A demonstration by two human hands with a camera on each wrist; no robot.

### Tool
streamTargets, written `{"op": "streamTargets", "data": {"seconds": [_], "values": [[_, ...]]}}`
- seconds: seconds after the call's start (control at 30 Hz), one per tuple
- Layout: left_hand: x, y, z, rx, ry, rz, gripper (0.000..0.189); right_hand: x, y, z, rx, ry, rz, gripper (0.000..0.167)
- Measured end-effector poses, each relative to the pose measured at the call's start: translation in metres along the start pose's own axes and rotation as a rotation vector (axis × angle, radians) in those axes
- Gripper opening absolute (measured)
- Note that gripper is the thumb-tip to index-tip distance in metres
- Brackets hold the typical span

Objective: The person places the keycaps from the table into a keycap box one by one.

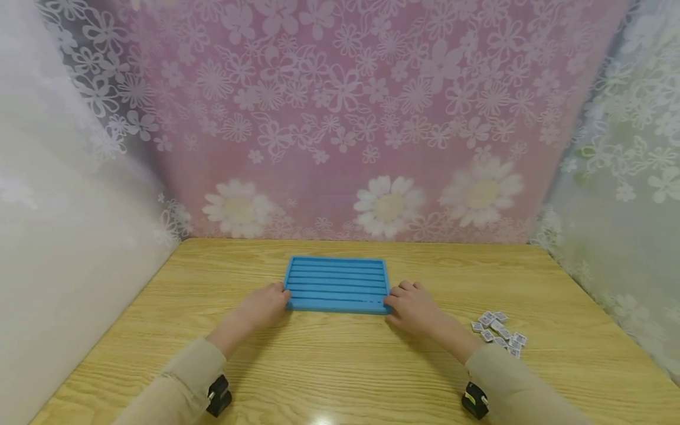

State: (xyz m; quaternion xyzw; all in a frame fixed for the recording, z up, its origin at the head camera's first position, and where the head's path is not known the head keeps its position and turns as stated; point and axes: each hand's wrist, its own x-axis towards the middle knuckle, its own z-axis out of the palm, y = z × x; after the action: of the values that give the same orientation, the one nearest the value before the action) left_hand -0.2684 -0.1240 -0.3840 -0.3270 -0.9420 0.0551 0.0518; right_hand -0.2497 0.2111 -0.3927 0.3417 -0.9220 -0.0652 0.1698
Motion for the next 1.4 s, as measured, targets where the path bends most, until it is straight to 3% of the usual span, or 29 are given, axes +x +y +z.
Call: {"op": "streamTargets", "data": {"seconds": [0.23, 0.4, 0.7, 1.0, 1.4], "values": [[0.0, 0.017, -0.004, 0.014, -0.02, -0.001, 0.016, -0.016, 0.004, -0.005, -0.014, -0.038, 0.009, 0.033], [0.001, 0.026, -0.005, 0.036, 0.003, 0.008, 0.016, -0.026, 0.007, -0.009, -0.007, -0.032, 0.002, 0.035], [0.001, 0.038, -0.008, 0.096, 0.033, 0.099, 0.014, -0.043, 0.012, -0.012, -0.009, -0.011, -0.004, 0.031], [-0.002, 0.053, -0.01, 0.183, 0.114, 0.197, 0.013, -0.066, 0.018, -0.017, -0.041, 0.042, -0.049, 0.022], [-0.005, 0.066, -0.015, 0.19, 0.091, 0.238, 0.012, -0.082, 0.023, -0.025, -0.007, 0.069, -0.129, 0.022]]}}
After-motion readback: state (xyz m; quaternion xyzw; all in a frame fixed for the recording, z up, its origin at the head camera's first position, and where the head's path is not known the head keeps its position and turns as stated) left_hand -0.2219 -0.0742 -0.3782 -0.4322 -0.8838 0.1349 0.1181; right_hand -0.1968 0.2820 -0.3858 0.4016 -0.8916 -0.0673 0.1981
